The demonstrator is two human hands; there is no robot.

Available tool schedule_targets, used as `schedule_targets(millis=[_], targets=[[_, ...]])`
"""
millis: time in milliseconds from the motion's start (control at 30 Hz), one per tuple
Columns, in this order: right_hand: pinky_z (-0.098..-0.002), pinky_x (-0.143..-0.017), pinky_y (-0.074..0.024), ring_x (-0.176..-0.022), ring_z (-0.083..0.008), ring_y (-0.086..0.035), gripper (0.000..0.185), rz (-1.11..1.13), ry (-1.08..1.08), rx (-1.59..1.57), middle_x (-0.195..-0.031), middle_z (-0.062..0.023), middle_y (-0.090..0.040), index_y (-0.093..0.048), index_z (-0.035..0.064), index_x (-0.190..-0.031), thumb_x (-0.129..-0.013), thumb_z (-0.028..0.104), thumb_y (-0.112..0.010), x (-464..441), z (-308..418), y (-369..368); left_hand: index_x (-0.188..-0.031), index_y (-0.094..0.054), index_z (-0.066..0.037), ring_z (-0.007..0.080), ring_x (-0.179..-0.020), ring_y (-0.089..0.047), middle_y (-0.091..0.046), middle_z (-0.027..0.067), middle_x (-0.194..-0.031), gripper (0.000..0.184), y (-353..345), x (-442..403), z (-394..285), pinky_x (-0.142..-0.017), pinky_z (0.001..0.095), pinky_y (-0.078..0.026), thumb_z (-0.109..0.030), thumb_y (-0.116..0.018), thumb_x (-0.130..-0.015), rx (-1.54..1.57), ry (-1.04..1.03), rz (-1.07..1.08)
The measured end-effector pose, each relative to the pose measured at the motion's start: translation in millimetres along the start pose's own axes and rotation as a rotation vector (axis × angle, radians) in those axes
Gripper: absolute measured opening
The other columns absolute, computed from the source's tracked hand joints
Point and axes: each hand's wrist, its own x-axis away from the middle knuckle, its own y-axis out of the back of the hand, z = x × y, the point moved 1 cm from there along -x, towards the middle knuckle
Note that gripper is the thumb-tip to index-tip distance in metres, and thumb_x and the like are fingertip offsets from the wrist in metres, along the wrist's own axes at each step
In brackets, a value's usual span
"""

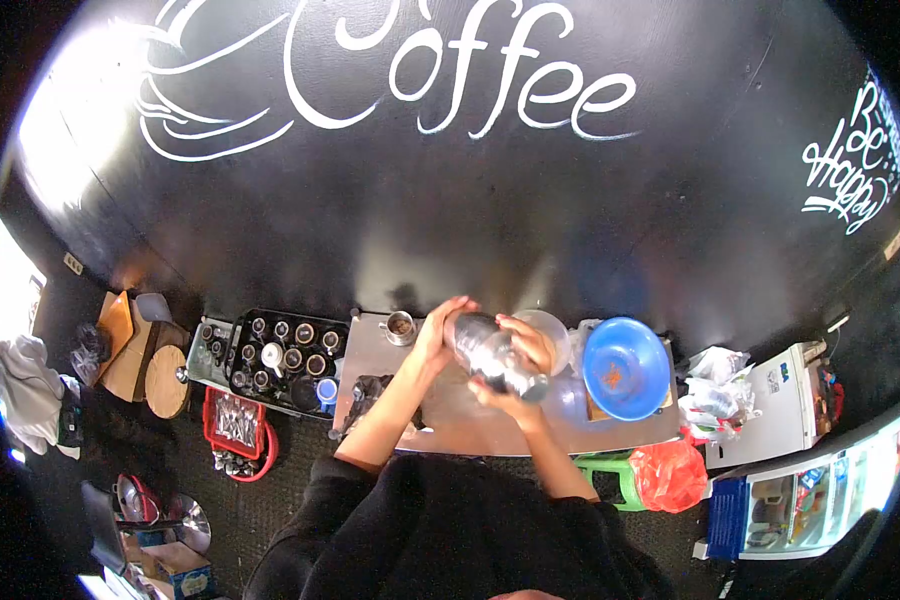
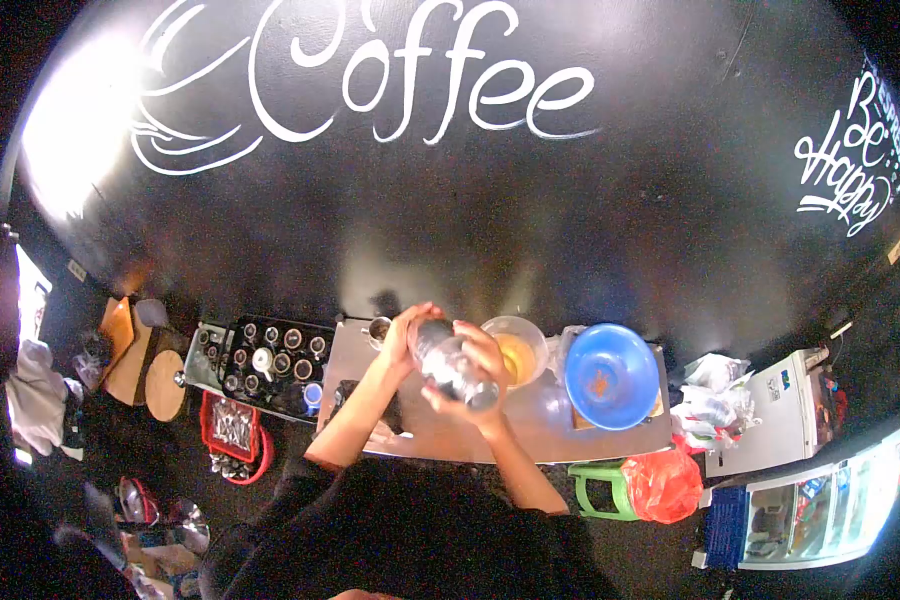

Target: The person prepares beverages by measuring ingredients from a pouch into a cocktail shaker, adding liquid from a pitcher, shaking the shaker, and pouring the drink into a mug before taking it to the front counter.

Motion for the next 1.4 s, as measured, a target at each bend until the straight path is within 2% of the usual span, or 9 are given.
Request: schedule_targets(millis=[233,367,533,700,900,1067,1167,1233,1400], targets=[[-0.0451,-0.087,-0.0508,-0.109,-0.0367,-0.057,0.069,0.096,0.133,0.239,-0.118,-0.0205,-0.056,-0.052,0.0082,-0.117,-0.057,0.024,-0.084,-29,-17,-14,-0.084,-0.062,-0.004,0.0184,-0.082,-0.060,-0.065,0.0060,-0.085,0.018,-40,-16,-48,-0.080,0.0324,-0.048,-0.022,-0.062,-0.083,-0.013,-0.028,0.112],[-0.0469,-0.087,-0.0518,-0.101,-0.0375,-0.061,0.044,0.069,0.341,0.160,-0.109,-0.0207,-0.060,-0.056,0.0077,-0.103,-0.066,0.018,-0.078,-44,23,-12,-0.082,-0.062,-0.005,0.0170,-0.080,-0.060,-0.062,0.0048,-0.080,0.019,-69,16,-55,-0.078,0.0308,-0.048,-0.024,-0.061,-0.085,0.082,-0.063,0.315],[-0.0398,-0.080,-0.0529,-0.103,-0.0308,-0.061,0.065,0.148,-0.132,0.173,-0.116,-0.0166,-0.059,-0.057,0.0048,-0.112,-0.054,0.016,-0.084,4,-26,-25,-0.089,-0.062,-0.005,0.0186,-0.089,-0.060,-0.065,0.0062,-0.092,0.016,39,-18,-1,-0.085,0.0324,-0.047,-0.021,-0.059,-0.086,0.119,0.018,-0.031],[-0.0501,-0.087,-0.0511,-0.100,-0.0390,-0.062,0.059,0.085,0.241,0.182,-0.109,-0.0190,-0.062,-0.059,0.0076,-0.109,-0.059,0.028,-0.082,-32,43,-19,-0.090,-0.061,-0.006,0.0183,-0.090,-0.058,-0.062,0.0057,-0.092,0.019,-33,32,-28,-0.089,0.0306,-0.043,-0.024,-0.056,-0.088,0.160,-0.039,0.226],[-0.0407,-0.085,-0.0524,-0.099,-0.0325,-0.063,0.062,0.151,-0.148,0.272,-0.116,-0.0157,-0.060,-0.060,0.0072,-0.109,-0.053,0.022,-0.085,37,-5,-25,-0.095,-0.061,-0.003,0.0211,-0.100,-0.058,-0.063,0.0110,-0.103,0.026,133,-38,61,-0.087,0.0358,-0.047,-0.027,-0.054,-0.089,0.229,0.102,0.135],[-0.0401,-0.083,-0.0523,-0.099,-0.0326,-0.063,0.059,0.046,0.240,0.234,-0.112,-0.0172,-0.061,-0.061,0.0068,-0.105,-0.053,0.023,-0.085,-20,38,-12,-0.101,-0.059,-0.001,0.0209,-0.099,-0.057,-0.063,0.0109,-0.102,0.025,1,13,-10,-0.099,0.0329,-0.039,-0.020,-0.045,-0.093,0.025,-0.122,0.319],[-0.0397,-0.082,-0.0523,-0.097,-0.0320,-0.064,0.059,0.090,-0.047,0.270,-0.111,-0.0167,-0.061,-0.061,0.0072,-0.105,-0.053,0.023,-0.084,9,23,-18,-0.101,-0.059,-0.001,0.0209,-0.101,-0.057,-0.063,0.0113,-0.101,0.029,46,8,22,-0.098,0.0337,-0.041,-0.024,-0.042,-0.094,-0.312,-0.234,0.029],[-0.0363,-0.082,-0.0512,-0.102,-0.0291,-0.062,0.064,0.161,-0.226,0.247,-0.114,-0.0145,-0.061,-0.059,0.0042,-0.111,-0.053,0.016,-0.084,39,-5,-17,-0.111,-0.055,-0.001,0.0234,-0.107,-0.055,-0.060,0.0127,-0.112,0.050,123,-21,72,-0.098,0.0391,-0.043,-0.046,-0.047,-0.090,0.046,-0.018,0.158],[-0.0391,-0.083,-0.0522,-0.099,-0.0312,-0.063,0.059,0.107,0.036,0.270,-0.109,-0.0157,-0.062,-0.062,0.0056,-0.104,-0.052,0.021,-0.084,-14,50,-5,-0.104,-0.057,-0.002,0.0221,-0.101,-0.057,-0.060,0.0118,-0.106,0.034,-1,31,15,-0.096,0.0365,-0.042,-0.032,-0.048,-0.092,-0.193,-0.213,0.173]])
